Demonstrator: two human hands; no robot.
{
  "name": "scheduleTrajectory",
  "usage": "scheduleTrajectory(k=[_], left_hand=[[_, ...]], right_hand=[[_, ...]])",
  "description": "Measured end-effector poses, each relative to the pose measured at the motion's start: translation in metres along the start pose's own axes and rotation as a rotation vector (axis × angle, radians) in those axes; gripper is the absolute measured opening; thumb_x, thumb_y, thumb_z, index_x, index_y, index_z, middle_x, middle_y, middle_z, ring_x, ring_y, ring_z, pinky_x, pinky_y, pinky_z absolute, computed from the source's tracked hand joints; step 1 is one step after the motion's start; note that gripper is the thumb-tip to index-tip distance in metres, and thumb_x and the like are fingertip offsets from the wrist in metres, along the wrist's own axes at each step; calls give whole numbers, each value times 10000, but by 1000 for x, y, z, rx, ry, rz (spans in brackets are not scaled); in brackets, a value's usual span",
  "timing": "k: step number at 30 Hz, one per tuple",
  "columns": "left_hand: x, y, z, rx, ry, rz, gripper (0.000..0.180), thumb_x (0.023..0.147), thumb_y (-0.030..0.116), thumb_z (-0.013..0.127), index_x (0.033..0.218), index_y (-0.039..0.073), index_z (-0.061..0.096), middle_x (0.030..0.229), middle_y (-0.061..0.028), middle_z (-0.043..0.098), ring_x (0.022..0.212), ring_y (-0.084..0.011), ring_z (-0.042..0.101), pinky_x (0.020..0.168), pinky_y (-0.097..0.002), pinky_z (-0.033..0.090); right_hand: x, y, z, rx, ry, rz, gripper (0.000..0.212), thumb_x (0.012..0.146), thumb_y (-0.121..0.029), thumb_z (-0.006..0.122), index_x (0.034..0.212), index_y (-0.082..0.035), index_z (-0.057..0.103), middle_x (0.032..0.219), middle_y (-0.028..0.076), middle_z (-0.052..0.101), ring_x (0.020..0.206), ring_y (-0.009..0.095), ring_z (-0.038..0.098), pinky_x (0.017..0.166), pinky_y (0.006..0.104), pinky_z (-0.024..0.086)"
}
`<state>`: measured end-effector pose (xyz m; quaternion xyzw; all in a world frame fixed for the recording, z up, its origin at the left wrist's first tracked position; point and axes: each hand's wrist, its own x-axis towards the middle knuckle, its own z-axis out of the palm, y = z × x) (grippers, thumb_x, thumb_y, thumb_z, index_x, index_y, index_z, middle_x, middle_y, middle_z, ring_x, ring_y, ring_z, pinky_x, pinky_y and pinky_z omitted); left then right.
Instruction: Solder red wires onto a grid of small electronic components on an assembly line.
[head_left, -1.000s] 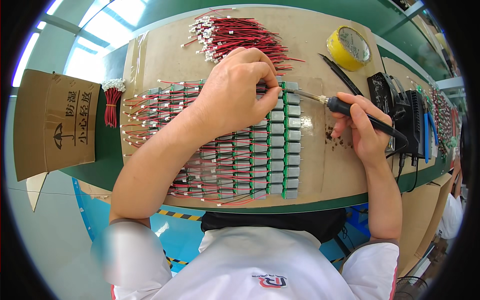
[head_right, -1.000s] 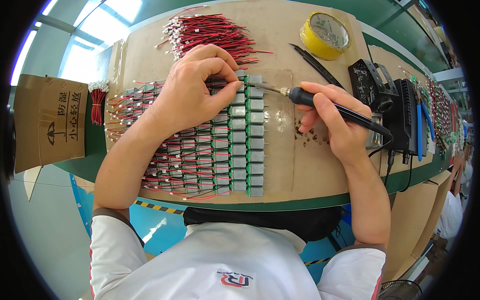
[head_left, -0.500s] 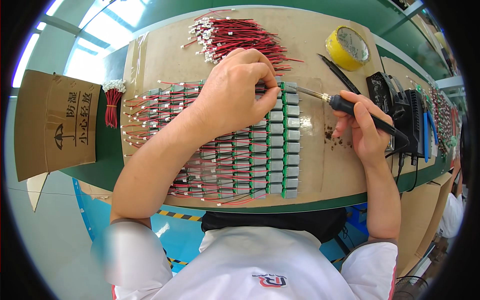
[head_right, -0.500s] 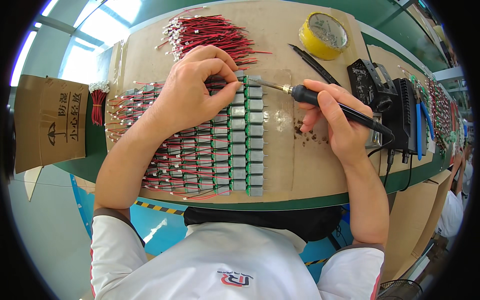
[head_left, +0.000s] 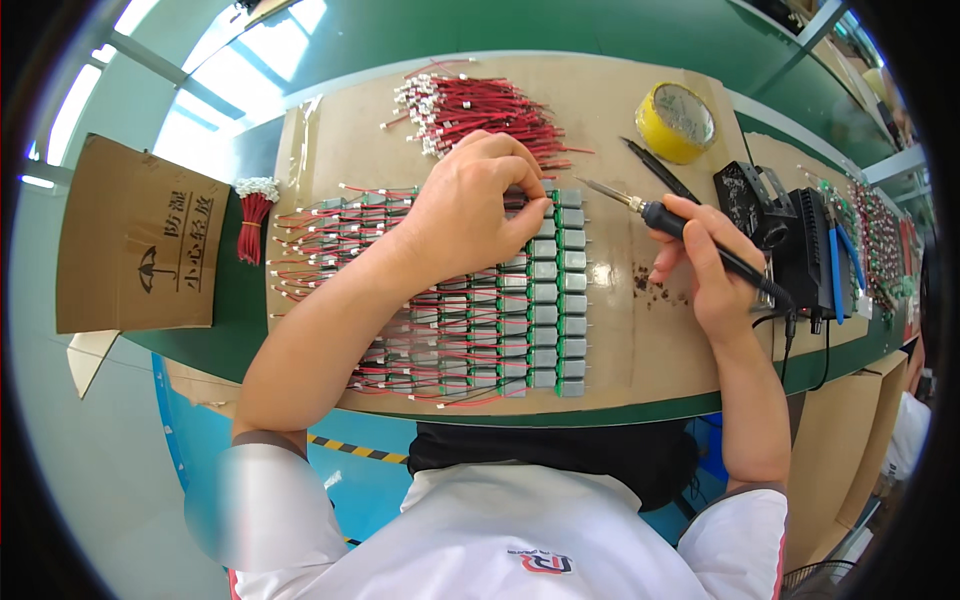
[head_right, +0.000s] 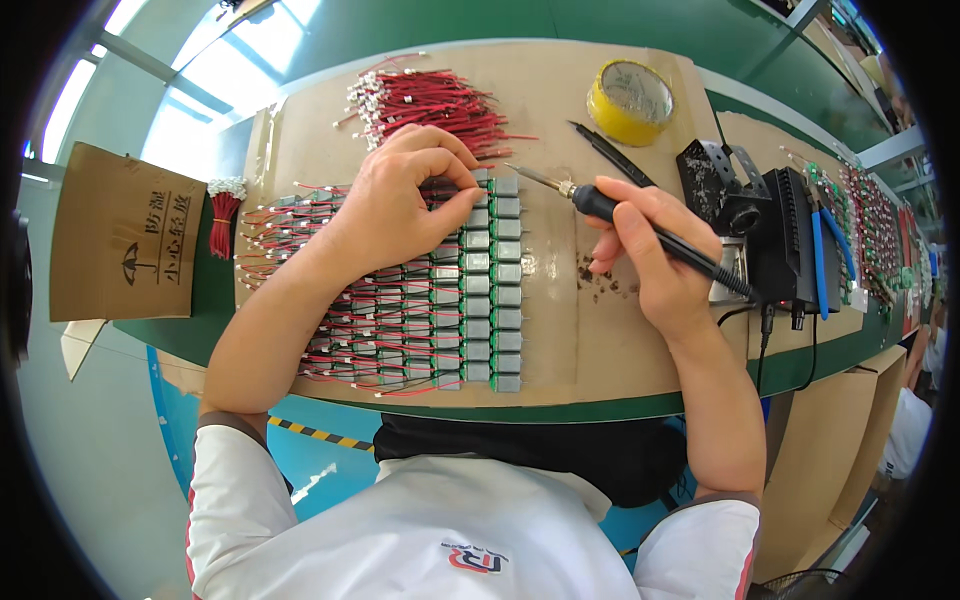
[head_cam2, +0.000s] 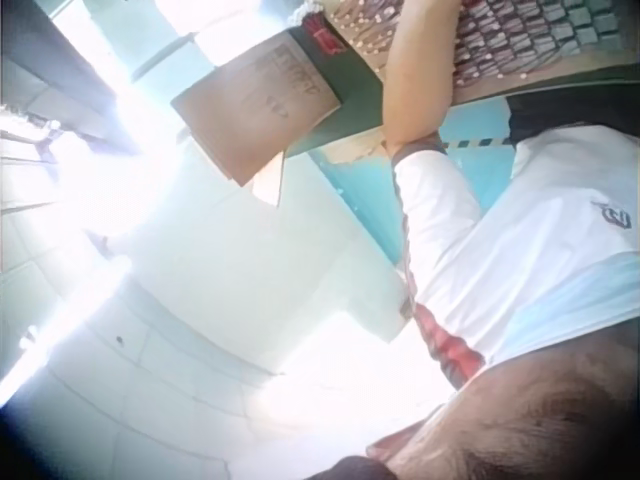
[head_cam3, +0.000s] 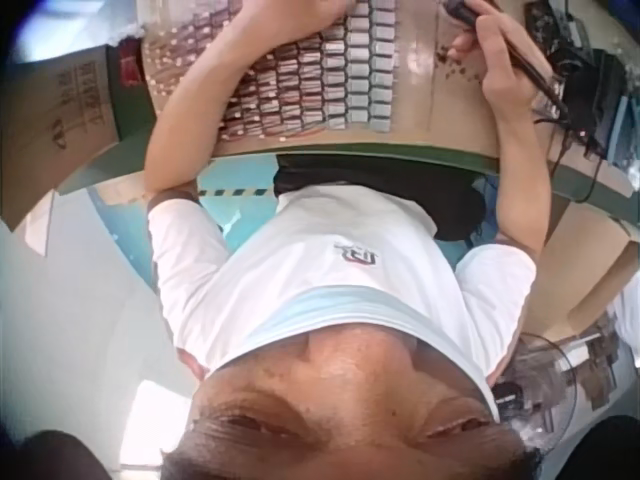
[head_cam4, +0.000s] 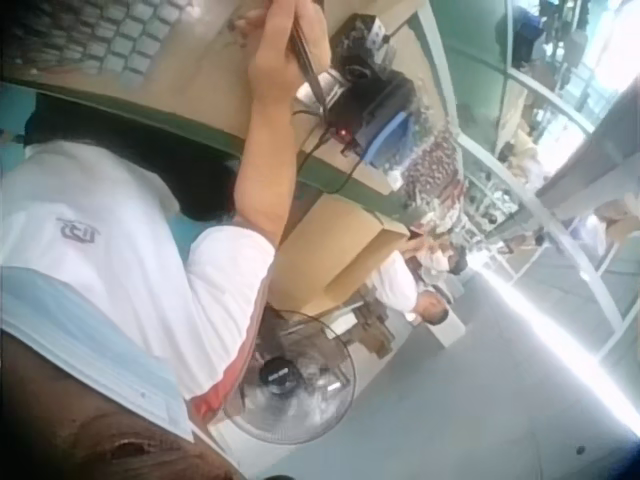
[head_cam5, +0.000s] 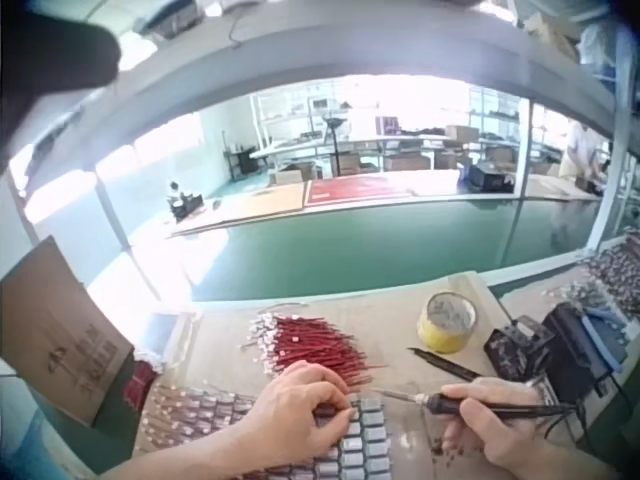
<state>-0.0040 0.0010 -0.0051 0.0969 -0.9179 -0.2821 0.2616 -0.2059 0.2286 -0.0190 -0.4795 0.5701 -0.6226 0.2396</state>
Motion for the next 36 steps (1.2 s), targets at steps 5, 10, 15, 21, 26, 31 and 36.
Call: scheduleTrajectory(k=[5, 10, 15, 21, 26, 31, 36], left_hand=[[9, 14, -18, -206, 63, -189, 78, 861, 75, 794, 908, 18, 766, 957, -130, 746, 905, -265, 727, 840, -377, 587], [25, 3, -53, -127, 264, -322, 165, 944, 150, 816, 1028, 9, 801, 888, -39, 777, 809, -131, 697, 783, -298, 563], [32, -39, -79, 331, -132, -362, 221, 875, 207, 833, 938, 2, 779, 896, -134, 766, 847, -244, 702, 831, -397, 552], [19, -43, -58, 440, -74, -207, 125, 812, 62, 818, 923, 19, 781, 870, -133, 722, 823, -278, 710, 787, -402, 547], [21, -38, -61, 449, -57, -207, 85, 822, 20, 815, 894, -5, 777, 862, -141, 728, 792, -292, 716, 780, -408, 549], [20, -26, -65, 484, -26, -189, 76, 843, 37, 819, 890, -3, 776, 867, -143, 729, 810, -300, 717, 793, -414, 550], [16, -23, -70, 608, 1, -103, 85, 889, 73, 797, 897, -9, 775, 892, -170, 736, 840, -337, 711, 810, -431, 555]], right_hand=[[1, -15, 3, -278, -9, -288, 296, 1090, -73, 586, 1319, 87, 685, 1016, 170, 743, 722, 166, 715, 631, 290, 604], [2, -21, 4, -315, 39, -388, 272, 1054, -47, 640, 1294, 67, 704, 965, 149, 735, 666, 155, 699, 595, 274, 582], [3, -12, -1, -407, 113, -578, 296, 921, -64, 812, 1209, -11, 772, 971, 147, 774, 816, 289, 749, 701, 388, 598], [-2, -11, -4, -337, 166, -593, 311, 956, -115, 799, 1245, -5, 759, 932, 134, 745, 780, 270, 724, 690, 372, 586], [-1, -11, -3, -276, 178, -608, 293, 966, -127, 796, 1231, -7, 760, 919, 131, 737, 767, 268, 718, 673, 363, 579], [-2, -10, -4, -290, 159, -604, 297, 959, -119, 798, 1230, -1, 759, 922, 130, 745, 770, 272, 724, 681, 365, 584], [-1, -7, -1, -301, 152, -614, 300, 946, -111, 808, 1217, 8, 759, 919, 139, 753, 784, 276, 737, 696, 367, 596]])
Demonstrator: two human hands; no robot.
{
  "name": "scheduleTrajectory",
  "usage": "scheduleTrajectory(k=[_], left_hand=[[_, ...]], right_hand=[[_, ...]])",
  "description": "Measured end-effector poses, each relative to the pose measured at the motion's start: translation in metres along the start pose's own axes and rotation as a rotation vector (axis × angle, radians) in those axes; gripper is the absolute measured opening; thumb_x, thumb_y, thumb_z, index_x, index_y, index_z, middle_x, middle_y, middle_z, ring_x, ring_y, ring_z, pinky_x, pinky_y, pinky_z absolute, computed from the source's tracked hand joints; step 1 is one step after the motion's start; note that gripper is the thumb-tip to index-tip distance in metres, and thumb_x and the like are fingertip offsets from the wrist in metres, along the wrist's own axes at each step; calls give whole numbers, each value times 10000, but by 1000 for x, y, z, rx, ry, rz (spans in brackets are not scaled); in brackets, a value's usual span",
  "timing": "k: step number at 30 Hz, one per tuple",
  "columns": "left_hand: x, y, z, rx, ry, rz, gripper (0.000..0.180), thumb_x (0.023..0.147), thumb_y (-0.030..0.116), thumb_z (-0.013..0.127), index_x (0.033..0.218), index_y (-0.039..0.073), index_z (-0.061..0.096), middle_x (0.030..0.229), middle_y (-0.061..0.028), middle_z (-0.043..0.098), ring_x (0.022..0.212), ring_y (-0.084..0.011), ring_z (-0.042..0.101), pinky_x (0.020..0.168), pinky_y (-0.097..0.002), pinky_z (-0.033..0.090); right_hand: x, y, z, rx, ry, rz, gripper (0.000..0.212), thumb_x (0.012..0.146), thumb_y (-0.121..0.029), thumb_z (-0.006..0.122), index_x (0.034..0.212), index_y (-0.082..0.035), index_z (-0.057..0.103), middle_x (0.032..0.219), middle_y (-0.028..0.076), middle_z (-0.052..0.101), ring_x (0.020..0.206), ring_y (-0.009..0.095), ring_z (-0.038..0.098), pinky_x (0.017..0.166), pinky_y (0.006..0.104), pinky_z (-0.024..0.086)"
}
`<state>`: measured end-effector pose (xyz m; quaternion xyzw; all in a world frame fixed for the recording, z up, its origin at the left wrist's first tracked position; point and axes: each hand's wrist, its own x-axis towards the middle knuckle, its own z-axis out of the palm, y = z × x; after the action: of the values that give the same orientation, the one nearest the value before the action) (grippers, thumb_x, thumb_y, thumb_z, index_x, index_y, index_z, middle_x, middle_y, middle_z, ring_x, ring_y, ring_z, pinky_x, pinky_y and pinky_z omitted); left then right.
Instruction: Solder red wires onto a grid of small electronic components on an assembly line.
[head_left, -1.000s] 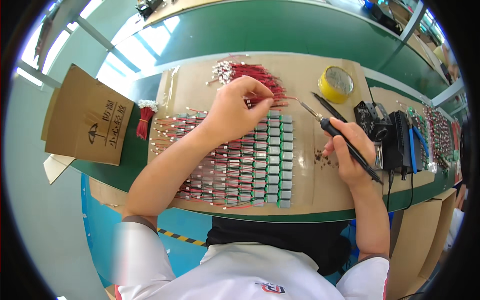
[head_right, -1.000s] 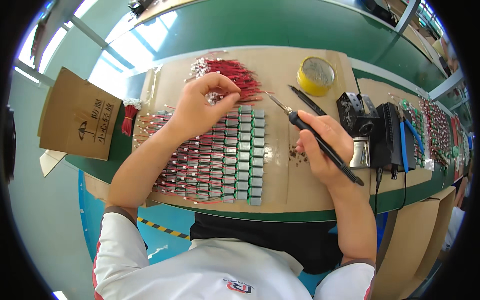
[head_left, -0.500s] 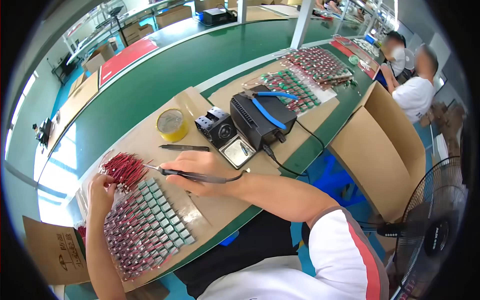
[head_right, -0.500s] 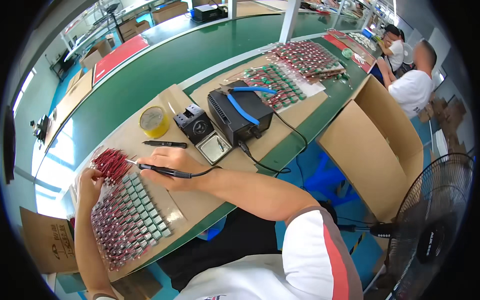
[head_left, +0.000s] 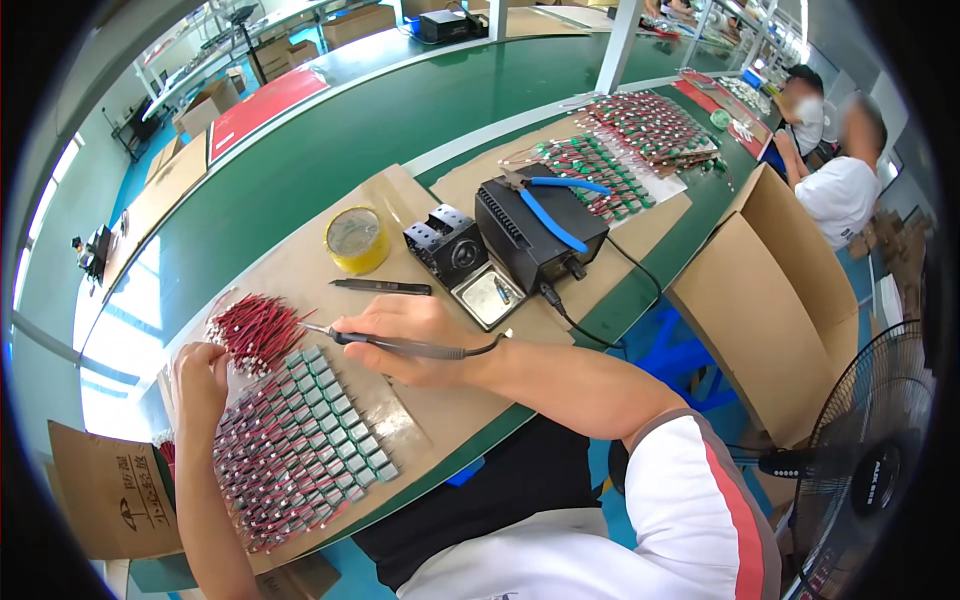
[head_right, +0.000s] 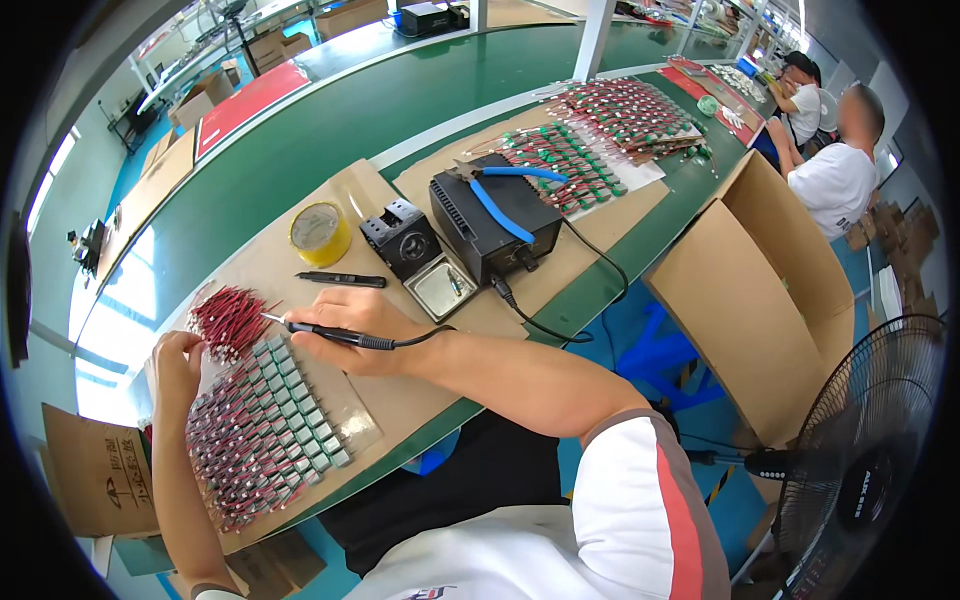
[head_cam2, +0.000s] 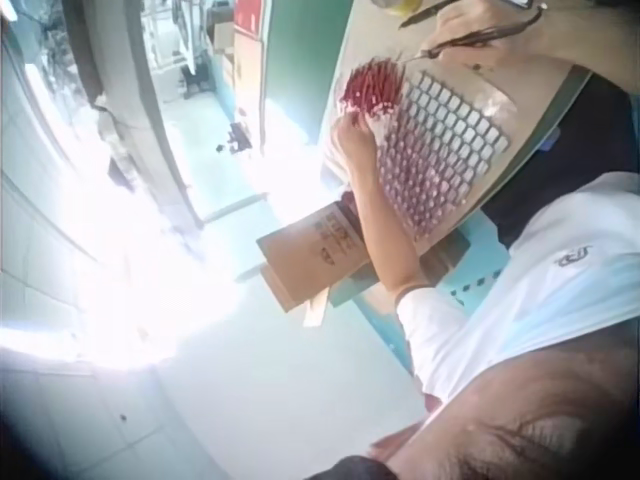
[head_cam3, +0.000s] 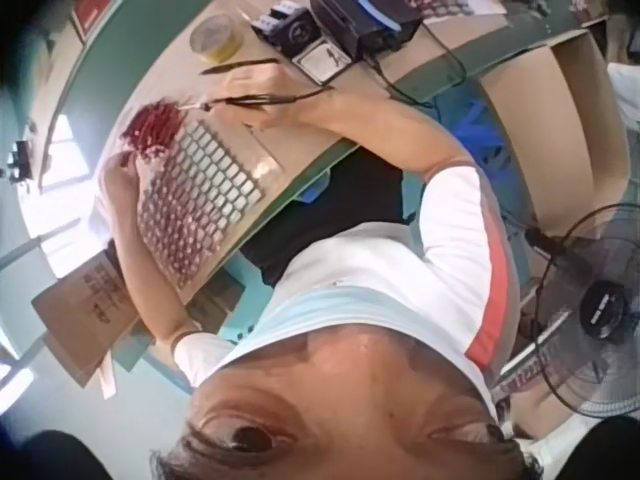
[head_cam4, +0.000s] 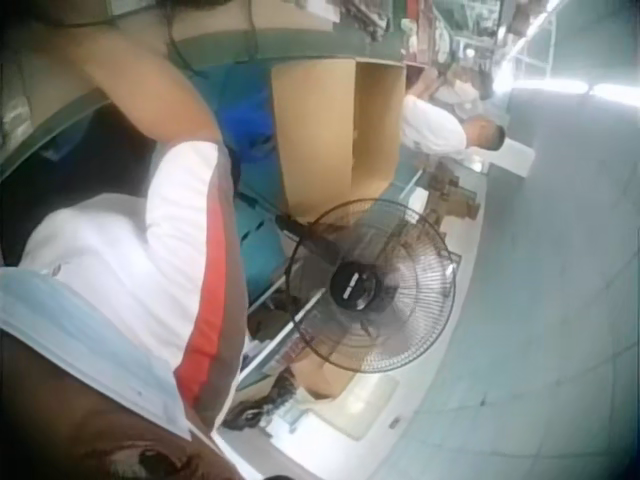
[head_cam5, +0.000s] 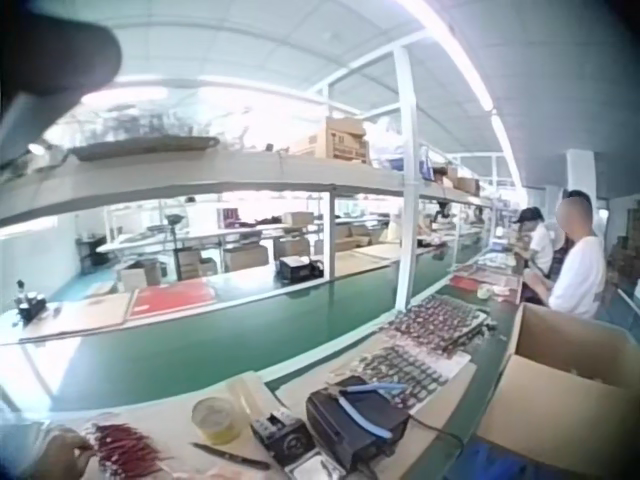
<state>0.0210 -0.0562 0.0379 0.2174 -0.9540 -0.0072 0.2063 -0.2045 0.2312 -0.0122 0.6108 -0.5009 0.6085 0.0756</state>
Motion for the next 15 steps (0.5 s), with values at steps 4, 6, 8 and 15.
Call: scheduleTrajectory(k=[4, 6, 8, 15], left_hand=[[-1, -6, 2, 14, 29, 17, 104, 918, 85, 779, 950, -13, 791, 924, -180, 761, 846, -357, 718, 809, -449, 560], [-1, -8, 3, 42, 48, -28, 136, 944, 90, 763, 1022, -15, 802, 948, -201, 775, 831, -381, 727, 789, -456, 565], [-2, -9, 1, 23, 28, -45, 148, 955, 96, 757, 1041, -14, 803, 952, -213, 774, 824, -391, 731, 781, -455, 569], [-6, -5, -15, 135, 42, -141, 190, 987, 131, 748, 1117, 2, 798, 956, -238, 764, 807, -415, 725, 780, -448, 578]], right_hand=[[0, 1, 2, -19, -1, -10, 297, 927, -87, 820, 1203, 7, 764, 905, 143, 752, 781, 280, 737, 699, 373, 601], [0, 2, 2, -29, 0, -16, 297, 923, -82, 821, 1201, 6, 765, 903, 143, 751, 777, 280, 736, 697, 373, 601], [0, 2, 3, -18, 12, -23, 300, 917, -77, 825, 1199, 7, 766, 898, 142, 749, 769, 280, 732, 693, 372, 599], [1, 2, 4, -16, 23, -34, 307, 910, -68, 830, 1201, 8, 767, 902, 142, 751, 767, 281, 727, 689, 368, 594]])
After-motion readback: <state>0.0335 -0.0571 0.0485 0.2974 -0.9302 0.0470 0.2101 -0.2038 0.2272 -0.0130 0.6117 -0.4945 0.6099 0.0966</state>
